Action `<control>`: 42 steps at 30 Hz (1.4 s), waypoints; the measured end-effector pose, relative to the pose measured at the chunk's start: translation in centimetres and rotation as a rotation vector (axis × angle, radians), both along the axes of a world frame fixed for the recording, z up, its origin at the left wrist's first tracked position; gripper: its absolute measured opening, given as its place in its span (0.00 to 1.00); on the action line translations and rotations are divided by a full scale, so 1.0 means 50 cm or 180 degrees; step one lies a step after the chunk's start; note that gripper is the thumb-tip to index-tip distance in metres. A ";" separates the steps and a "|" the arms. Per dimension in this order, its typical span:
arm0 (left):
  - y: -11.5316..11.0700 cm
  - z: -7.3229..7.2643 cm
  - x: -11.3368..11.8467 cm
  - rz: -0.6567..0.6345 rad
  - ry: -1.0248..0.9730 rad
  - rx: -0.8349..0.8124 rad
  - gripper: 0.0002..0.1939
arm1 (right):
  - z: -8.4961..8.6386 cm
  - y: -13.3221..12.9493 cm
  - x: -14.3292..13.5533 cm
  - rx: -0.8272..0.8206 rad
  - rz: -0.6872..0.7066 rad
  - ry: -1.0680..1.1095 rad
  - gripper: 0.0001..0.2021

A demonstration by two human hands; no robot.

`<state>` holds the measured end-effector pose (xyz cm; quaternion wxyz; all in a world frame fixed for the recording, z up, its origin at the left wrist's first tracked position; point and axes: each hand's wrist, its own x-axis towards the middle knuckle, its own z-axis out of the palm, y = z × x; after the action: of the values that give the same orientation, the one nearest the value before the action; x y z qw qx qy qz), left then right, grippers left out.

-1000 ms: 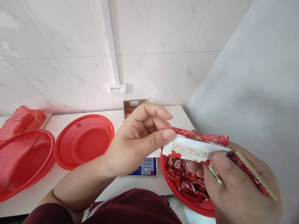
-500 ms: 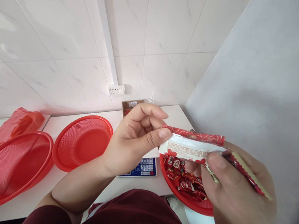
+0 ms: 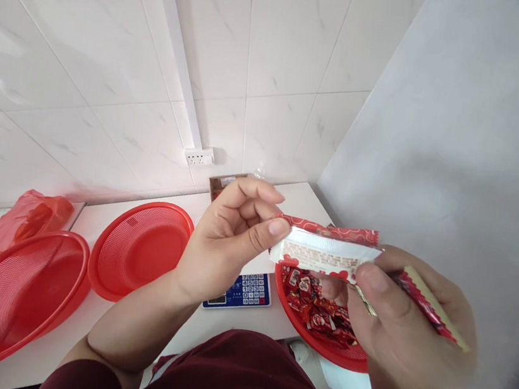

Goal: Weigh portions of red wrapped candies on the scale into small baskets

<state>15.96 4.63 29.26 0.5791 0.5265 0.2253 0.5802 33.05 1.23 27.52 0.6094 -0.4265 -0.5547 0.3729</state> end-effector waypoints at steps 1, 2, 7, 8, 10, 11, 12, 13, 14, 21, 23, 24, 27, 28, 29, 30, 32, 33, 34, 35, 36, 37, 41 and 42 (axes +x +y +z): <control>0.000 0.000 0.000 -0.0010 -0.0009 -0.0004 0.09 | -0.001 -0.001 0.001 -0.0013 0.0046 0.0014 0.11; 0.001 0.000 0.000 -0.0017 -0.0015 -0.0008 0.09 | -0.002 -0.001 0.002 -0.0021 0.0088 0.0029 0.10; 0.000 0.000 0.000 -0.0024 -0.0046 -0.0034 0.09 | 0.000 -0.001 0.005 0.0000 0.0144 -0.0030 0.10; -0.001 0.001 0.000 -0.0023 -0.0046 -0.0041 0.09 | 0.001 -0.001 0.005 0.0008 0.0154 -0.0044 0.10; -0.002 0.001 0.000 -0.0020 -0.0040 -0.0035 0.09 | 0.003 0.000 0.006 0.0008 0.0174 -0.0077 0.10; -0.002 0.002 0.000 -0.0020 -0.0031 -0.0026 0.09 | 0.004 0.000 0.006 -0.0003 0.0182 -0.0080 0.11; -0.003 0.002 0.000 -0.0020 -0.0021 -0.0017 0.09 | 0.004 0.000 0.006 -0.0019 0.0187 -0.0070 0.10; -0.003 0.002 0.000 -0.0018 -0.0012 -0.0009 0.09 | 0.004 0.000 0.006 -0.0034 0.0189 -0.0048 0.11; -0.003 0.003 0.000 -0.0015 -0.0005 -0.0004 0.09 | 0.003 -0.001 0.005 -0.0053 0.0171 -0.0014 0.11; -0.003 0.006 0.002 -0.0055 -0.0028 0.0018 0.09 | 0.012 0.000 -0.004 -0.0205 0.0015 0.0149 0.12; -0.003 0.008 0.002 -0.0058 -0.0028 0.0021 0.09 | 0.015 0.003 -0.007 -0.0276 0.0050 0.0236 0.13; -0.002 0.009 0.002 -0.0056 -0.0024 0.0023 0.09 | 0.016 0.005 -0.008 -0.0302 0.0057 0.0296 0.13; -0.002 0.010 0.002 -0.0048 -0.0014 0.0038 0.09 | 0.014 0.010 -0.007 -0.0379 0.0165 0.0446 0.12; -0.002 0.010 0.002 -0.0052 -0.0006 0.0042 0.08 | 0.012 0.012 -0.006 -0.0393 0.0269 0.0480 0.12; -0.002 0.010 0.002 -0.0057 0.0001 0.0048 0.08 | 0.011 0.014 -0.004 -0.0394 0.0384 0.0500 0.12; -0.002 0.010 0.002 -0.0063 0.0007 0.0053 0.08 | 0.009 0.016 -0.002 -0.0390 0.0480 0.0510 0.12; -0.002 0.010 0.002 -0.0078 0.0010 0.0056 0.08 | 0.006 0.020 0.002 -0.0361 0.0589 0.0539 0.12; -0.002 0.010 0.002 -0.0081 0.0009 0.0055 0.08 | 0.005 0.021 0.002 -0.0341 0.0621 0.0551 0.12; -0.003 0.010 0.002 -0.0082 0.0006 0.0054 0.08 | 0.004 0.022 0.003 -0.0324 0.0642 0.0560 0.12; -0.003 0.010 0.002 -0.0080 0.0003 0.0054 0.08 | 0.004 0.023 0.002 -0.0319 0.0647 0.0570 0.12; -0.003 0.010 0.002 -0.0077 0.0001 0.0056 0.08 | 0.004 0.024 0.002 -0.0321 0.0644 0.0579 0.12; -0.003 0.010 0.002 -0.0074 0.0000 0.0060 0.08 | 0.004 0.024 0.001 -0.0332 0.0635 0.0586 0.12; -0.005 0.012 0.003 -0.0084 -0.0013 0.0078 0.08 | 0.004 0.024 -0.001 -0.0357 0.0597 0.0607 0.12; -0.005 0.012 0.003 -0.0085 -0.0015 0.0078 0.08 | 0.004 0.024 -0.001 -0.0368 0.0585 0.0586 0.12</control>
<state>16.11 4.38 29.88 0.5809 0.5352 0.2097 0.5764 33.02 2.42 27.73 0.5955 -0.3723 -0.5107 0.4960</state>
